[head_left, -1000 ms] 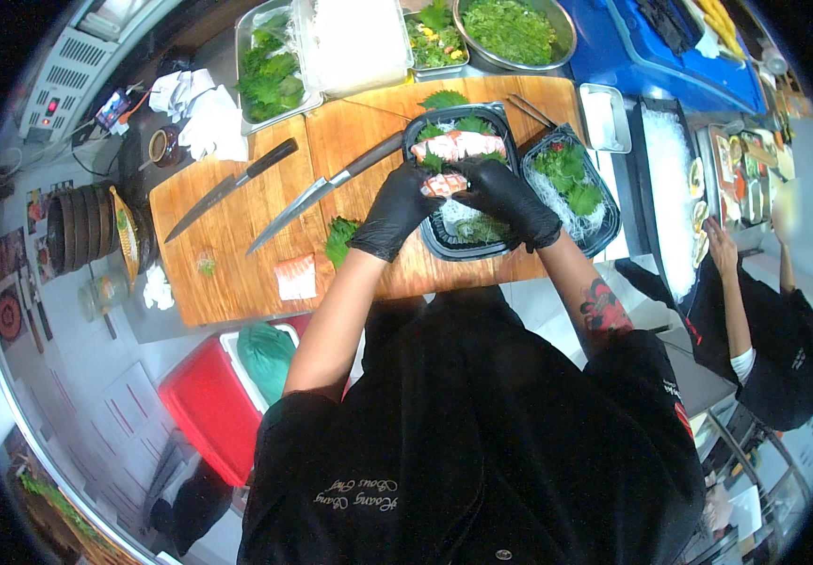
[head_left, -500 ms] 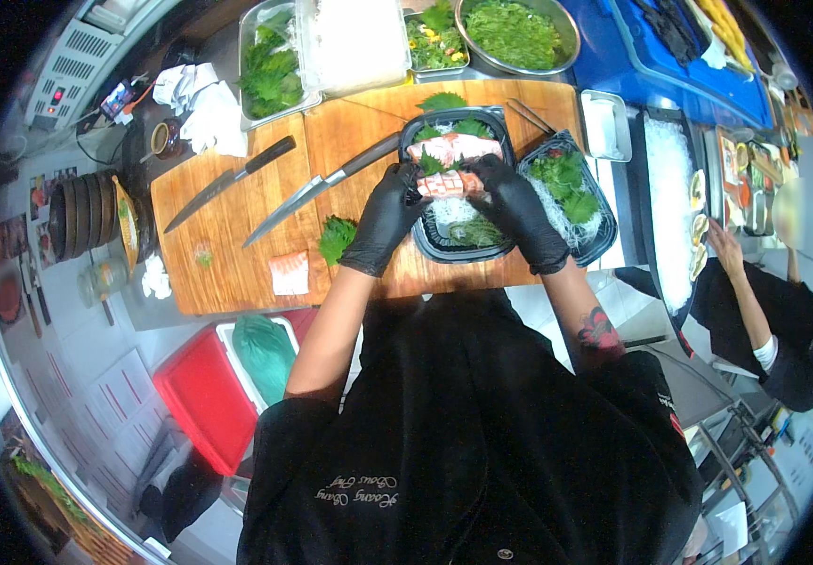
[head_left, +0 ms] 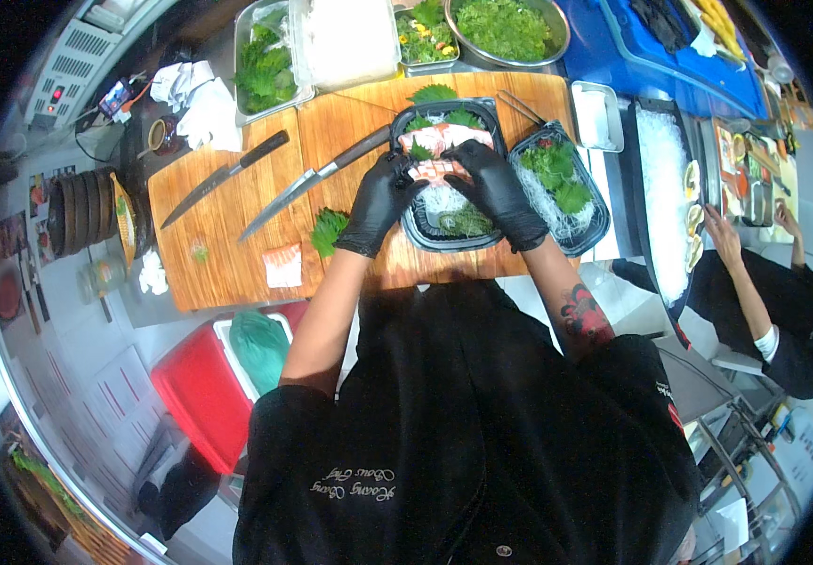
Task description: The person assembles sushi by placing shredded white garnish and green leaves into black trays, then arranging sliced raw fish on top. The person handles the trays and ingredients by hand, completing multiple sushi trays.
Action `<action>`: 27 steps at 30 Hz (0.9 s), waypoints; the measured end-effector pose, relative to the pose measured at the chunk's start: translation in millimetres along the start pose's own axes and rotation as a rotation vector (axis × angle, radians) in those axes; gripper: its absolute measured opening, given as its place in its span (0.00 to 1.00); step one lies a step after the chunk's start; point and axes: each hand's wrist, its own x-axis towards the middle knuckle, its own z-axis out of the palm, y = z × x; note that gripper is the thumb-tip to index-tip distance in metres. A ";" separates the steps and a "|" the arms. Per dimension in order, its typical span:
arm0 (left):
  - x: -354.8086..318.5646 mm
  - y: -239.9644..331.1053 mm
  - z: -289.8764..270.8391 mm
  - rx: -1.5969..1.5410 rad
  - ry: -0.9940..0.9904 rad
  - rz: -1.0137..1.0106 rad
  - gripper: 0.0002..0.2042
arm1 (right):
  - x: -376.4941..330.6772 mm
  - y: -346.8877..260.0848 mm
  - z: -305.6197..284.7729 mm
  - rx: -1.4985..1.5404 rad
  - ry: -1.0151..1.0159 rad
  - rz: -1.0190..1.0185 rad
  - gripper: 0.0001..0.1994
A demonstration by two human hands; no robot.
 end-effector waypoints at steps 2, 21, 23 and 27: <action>-2.8 16.2 -0.7 0.021 -0.010 -0.049 0.19 | -10.5 -6.5 -8.5 -0.015 0.078 -0.012 0.14; -166.0 -37.6 -113.4 0.433 0.419 -0.254 0.20 | -113.0 40.7 -140.8 -0.129 0.139 0.501 0.09; -162.0 -45.5 -123.0 0.469 0.408 -0.267 0.21 | -97.5 28.4 -102.8 0.142 0.061 0.631 0.13; -137.2 -51.6 -117.5 0.637 0.264 -0.153 0.21 | -29.0 -51.9 8.9 0.369 -0.262 0.121 0.12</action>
